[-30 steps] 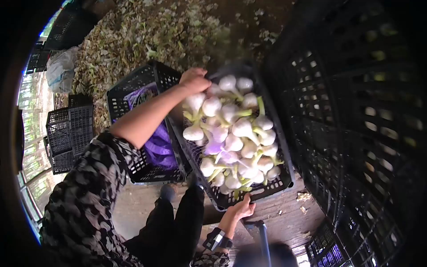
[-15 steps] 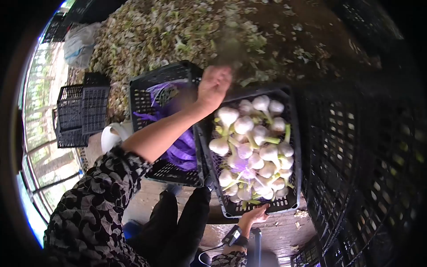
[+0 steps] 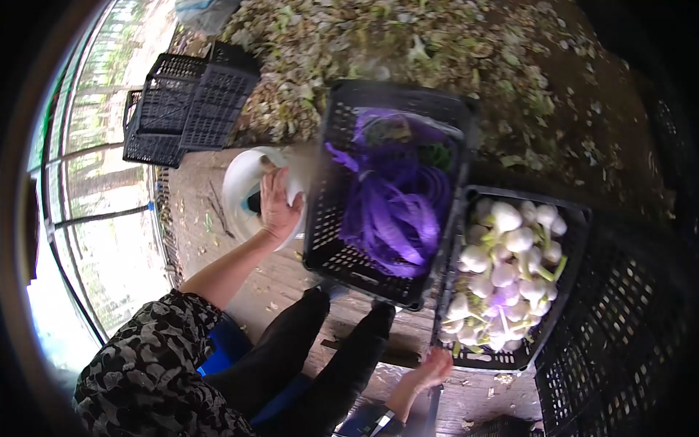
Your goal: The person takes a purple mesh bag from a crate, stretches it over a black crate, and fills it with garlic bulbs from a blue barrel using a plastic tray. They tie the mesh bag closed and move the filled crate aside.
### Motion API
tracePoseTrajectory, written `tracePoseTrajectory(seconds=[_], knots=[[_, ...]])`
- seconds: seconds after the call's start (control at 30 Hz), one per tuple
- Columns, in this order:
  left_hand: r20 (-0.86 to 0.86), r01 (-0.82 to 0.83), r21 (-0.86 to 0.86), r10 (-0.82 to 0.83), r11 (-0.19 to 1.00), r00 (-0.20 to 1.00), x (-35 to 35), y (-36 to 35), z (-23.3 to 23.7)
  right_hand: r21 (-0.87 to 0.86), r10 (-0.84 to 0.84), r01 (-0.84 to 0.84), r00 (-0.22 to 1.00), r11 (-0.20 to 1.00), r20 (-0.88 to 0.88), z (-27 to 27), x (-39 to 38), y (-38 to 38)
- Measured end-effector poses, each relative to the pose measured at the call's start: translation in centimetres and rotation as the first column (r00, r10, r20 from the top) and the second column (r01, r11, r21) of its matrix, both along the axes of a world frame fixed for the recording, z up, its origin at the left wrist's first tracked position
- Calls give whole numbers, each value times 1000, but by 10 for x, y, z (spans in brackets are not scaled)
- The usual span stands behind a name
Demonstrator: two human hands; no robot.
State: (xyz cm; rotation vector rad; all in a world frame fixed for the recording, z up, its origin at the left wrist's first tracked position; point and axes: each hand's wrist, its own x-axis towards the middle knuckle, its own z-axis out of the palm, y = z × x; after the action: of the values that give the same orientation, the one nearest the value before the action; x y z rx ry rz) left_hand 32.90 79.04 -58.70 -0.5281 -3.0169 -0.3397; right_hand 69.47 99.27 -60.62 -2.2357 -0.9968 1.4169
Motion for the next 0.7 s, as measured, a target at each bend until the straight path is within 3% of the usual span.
tracePoseTrajectory(seconds=[0.03,0.07,0.13,0.17,0.23,0.27,0.33,0.37,0.4,0.43,0.47,0.5,0.53,0.57,0.6,0.67,0.7], knots=[[4,-4,-25,4,1000,1000,2,-4,4,-190,82,-160,928,969,-363,3,-26,-16],[28,66,14,-67,998,997,11,-6,9,-288,10,-158,890,944,-455,2,-50,-31],[156,126,80,-137,989,978,33,-8,25,-500,-167,-176,807,848,-566,-13,-80,-53],[119,75,84,-85,994,989,43,-13,28,-602,-264,-196,764,774,-588,-30,-89,-61],[71,-169,150,160,974,985,51,-31,34,-590,-289,-194,727,784,-623,-38,-120,-76],[95,-363,139,352,922,931,56,-44,28,-586,-322,-175,695,792,-643,-44,-130,-85],[143,-688,85,674,721,724,56,-84,20,-493,-227,-109,789,863,-571,-77,-133,-94],[146,-819,29,808,573,571,61,-106,18,-453,-145,-119,851,883,-505,-90,-123,-94],[146,-826,1,817,564,558,70,-134,12,-468,-153,-131,840,874,-521,-89,-114,-93],[314,-949,28,899,313,306,72,-161,1,-468,-157,-147,821,871,-549,-87,-114,-89],[480,-999,23,876,39,45,70,-180,-14,-474,-205,-101,808,875,-552,-90,-113,-88],[489,-999,32,871,35,46,73,-195,-32,-464,-196,-109,804,879,-561,-87,-116,-84],[883,-989,76,470,-129,7,78,-211,-51,-452,-167,-128,813,883,-557,-83,-117,-83],[996,-957,29,-75,-288,53,79,-224,-60,-444,-141,-149,820,883,-554,-84,-117,-84],[995,-954,39,-71,-296,63,78,-227,-63,-434,-143,-177,780,884,-609,-84,-118,-85],[968,-924,142,-144,-355,204,74,-226,-72,-448,-143,-219,751,867,-644,-80,-123,-84],[969,-926,138,-148,-352,200,70,-233,-71,-449,-131,-256,733,856,-667,-77,-125,-84]])
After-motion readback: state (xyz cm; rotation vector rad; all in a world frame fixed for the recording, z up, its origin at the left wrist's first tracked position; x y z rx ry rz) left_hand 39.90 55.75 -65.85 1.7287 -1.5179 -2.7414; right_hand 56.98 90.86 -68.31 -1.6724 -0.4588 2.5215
